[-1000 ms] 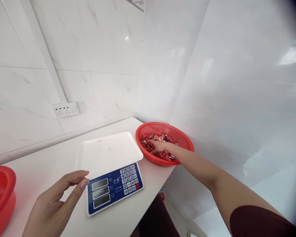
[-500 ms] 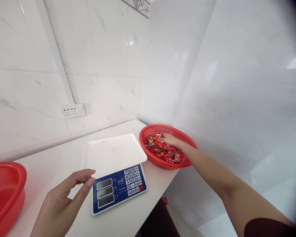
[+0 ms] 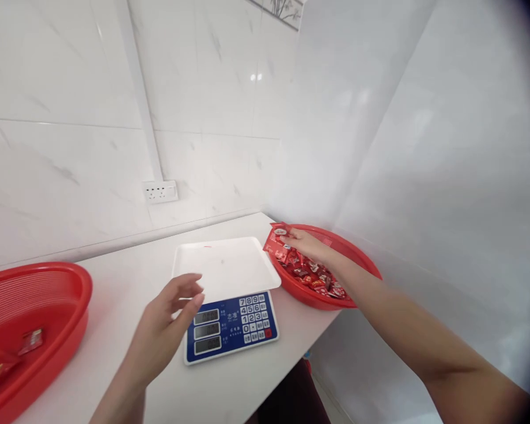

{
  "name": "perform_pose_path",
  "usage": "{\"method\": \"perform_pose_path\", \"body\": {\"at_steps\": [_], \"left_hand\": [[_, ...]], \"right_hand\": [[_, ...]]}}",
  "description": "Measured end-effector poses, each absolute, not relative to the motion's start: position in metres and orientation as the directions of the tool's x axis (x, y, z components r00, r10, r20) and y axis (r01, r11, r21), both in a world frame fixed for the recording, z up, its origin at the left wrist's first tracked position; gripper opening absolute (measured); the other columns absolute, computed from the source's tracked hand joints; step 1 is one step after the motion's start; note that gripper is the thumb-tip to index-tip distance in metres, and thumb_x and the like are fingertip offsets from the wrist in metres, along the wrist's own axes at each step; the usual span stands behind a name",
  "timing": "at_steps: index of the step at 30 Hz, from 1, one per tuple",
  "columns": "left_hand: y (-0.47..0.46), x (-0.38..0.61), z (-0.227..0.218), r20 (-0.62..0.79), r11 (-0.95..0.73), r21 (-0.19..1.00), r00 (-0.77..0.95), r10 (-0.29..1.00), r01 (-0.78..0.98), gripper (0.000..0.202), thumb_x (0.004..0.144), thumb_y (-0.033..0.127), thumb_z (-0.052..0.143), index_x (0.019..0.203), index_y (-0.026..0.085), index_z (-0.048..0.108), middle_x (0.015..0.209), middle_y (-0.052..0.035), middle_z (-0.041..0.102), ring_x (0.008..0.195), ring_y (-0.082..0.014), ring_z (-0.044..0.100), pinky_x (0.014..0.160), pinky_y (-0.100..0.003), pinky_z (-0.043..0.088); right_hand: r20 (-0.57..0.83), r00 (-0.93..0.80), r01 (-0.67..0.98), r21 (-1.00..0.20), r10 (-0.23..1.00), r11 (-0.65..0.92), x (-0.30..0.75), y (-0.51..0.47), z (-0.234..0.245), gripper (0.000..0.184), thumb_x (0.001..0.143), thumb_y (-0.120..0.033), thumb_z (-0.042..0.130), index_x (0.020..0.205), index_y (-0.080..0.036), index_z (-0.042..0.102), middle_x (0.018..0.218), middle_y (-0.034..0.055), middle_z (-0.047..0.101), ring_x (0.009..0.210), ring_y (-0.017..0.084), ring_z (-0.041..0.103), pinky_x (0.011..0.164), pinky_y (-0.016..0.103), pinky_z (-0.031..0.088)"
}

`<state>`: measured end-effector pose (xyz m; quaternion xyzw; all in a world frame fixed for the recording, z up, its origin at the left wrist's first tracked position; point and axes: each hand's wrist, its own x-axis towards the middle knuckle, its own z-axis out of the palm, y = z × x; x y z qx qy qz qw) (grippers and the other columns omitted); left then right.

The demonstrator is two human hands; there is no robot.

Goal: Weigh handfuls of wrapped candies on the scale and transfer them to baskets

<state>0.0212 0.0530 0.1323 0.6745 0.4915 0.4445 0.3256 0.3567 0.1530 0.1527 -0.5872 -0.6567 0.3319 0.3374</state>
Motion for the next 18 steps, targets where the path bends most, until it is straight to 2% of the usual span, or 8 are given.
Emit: {"method": "perform_pose_path", "body": {"at_steps": [3, 6, 8, 10, 11, 13, 16, 18], "left_hand": [[0.063, 0.037, 0.121, 0.23, -0.27, 0.932, 0.18, 0.956, 0.242, 0.053, 0.08, 0.042, 0.055, 0.13, 0.031, 0.038, 0.123, -0.008, 0.051, 0.091, -0.0172, 0.062, 0.071, -0.032, 0.056], [0.073, 0.048, 0.104, 0.223, -0.263, 0.931, 0.177, 0.959, 0.255, 0.068, 0.079, 0.041, 0.058, 0.139, 0.035, 0.025, 0.14, -0.01, 0.035, 0.097, -0.0174, 0.06, 0.07, -0.031, 0.056], [0.079, 0.051, 0.095, 0.298, -0.332, 0.894, 0.155, 0.942, 0.3, 0.058, 0.081, 0.039, 0.056, 0.136, 0.035, 0.034, 0.14, -0.0087, 0.035, 0.1, -0.0175, 0.058, 0.074, -0.031, 0.055], [0.083, 0.051, 0.088, 0.388, -0.402, 0.854, 0.112, 0.915, 0.331, 0.038, 0.084, 0.036, 0.051, 0.122, 0.032, 0.052, 0.133, -0.0074, 0.043, 0.103, -0.0182, 0.057, 0.081, -0.032, 0.053], [0.085, 0.049, 0.087, 0.416, -0.416, 0.847, 0.075, 0.906, 0.33, 0.031, 0.085, 0.035, 0.05, 0.114, 0.029, 0.058, 0.128, -0.0071, 0.048, 0.103, -0.0185, 0.057, 0.083, -0.032, 0.052], [0.087, 0.044, 0.088, 0.425, -0.401, 0.864, -0.017, 0.905, 0.304, 0.025, 0.085, 0.037, 0.05, 0.103, 0.025, 0.062, 0.115, -0.0071, 0.057, 0.098, -0.0184, 0.06, 0.081, -0.033, 0.052], [0.089, 0.032, 0.097, 0.38, -0.339, 0.906, -0.129, 0.916, 0.254, 0.03, 0.083, 0.042, 0.052, 0.103, 0.021, 0.058, 0.101, -0.0069, 0.064, 0.079, -0.0161, 0.063, 0.073, -0.034, 0.054], [0.089, 0.024, 0.104, 0.324, -0.286, 0.936, -0.181, 0.929, 0.207, 0.033, 0.082, 0.045, 0.054, 0.103, 0.02, 0.056, 0.097, -0.0063, 0.065, 0.072, -0.0148, 0.063, 0.069, -0.033, 0.054]], "right_hand": [[0.102, -0.253, 0.671, -0.698, 0.962, 0.25, 0.303, 0.145, 0.157, 0.039, 0.089, -0.032, 0.049, 0.127, -0.025, 0.055, 0.116, 0.0027, 0.065, 0.105, 0.022, 0.06, 0.091, 0.034, 0.046], [0.066, -0.383, 0.808, -0.459, 0.921, 0.369, 0.252, 0.132, 0.153, 0.042, 0.089, -0.033, 0.046, 0.131, -0.031, 0.049, 0.099, 0.0017, 0.071, 0.089, 0.021, 0.065, 0.078, 0.031, 0.047], [0.04, -0.485, 0.833, -0.282, 0.874, 0.475, 0.227, 0.125, 0.147, 0.04, 0.09, -0.033, 0.043, 0.13, -0.032, 0.05, 0.092, 0.0021, 0.072, 0.082, 0.022, 0.065, 0.072, 0.031, 0.045], [0.047, -0.561, 0.807, -0.191, 0.826, 0.559, 0.21, 0.121, 0.142, 0.039, 0.092, -0.033, 0.039, 0.128, -0.03, 0.051, 0.09, 0.0034, 0.071, 0.08, 0.022, 0.065, 0.069, 0.03, 0.044], [0.055, -0.576, 0.795, -0.193, 0.816, 0.575, 0.206, 0.121, 0.14, 0.039, 0.092, -0.034, 0.037, 0.128, -0.03, 0.051, 0.089, 0.0035, 0.071, 0.079, 0.022, 0.065, 0.068, 0.03, 0.044], [0.057, -0.561, 0.783, -0.289, 0.826, 0.551, 0.204, 0.126, 0.138, 0.04, 0.093, -0.036, 0.037, 0.131, -0.032, 0.048, 0.084, 0.0018, 0.071, 0.074, 0.02, 0.065, 0.067, 0.029, 0.044], [0.016, -0.482, 0.748, -0.513, 0.876, 0.421, 0.215, 0.144, 0.136, 0.049, 0.09, -0.038, 0.043, 0.138, -0.033, 0.038, 0.083, -0.0002, 0.071, 0.066, 0.015, 0.063, 0.065, 0.025, 0.045], [-0.023, -0.434, 0.72, -0.61, 0.901, 0.331, 0.226, 0.158, 0.135, 0.06, 0.088, -0.041, 0.048, 0.143, -0.031, 0.029, 0.089, 0.0006, 0.071, 0.064, 0.013, 0.062, 0.062, 0.024, 0.046]]}}
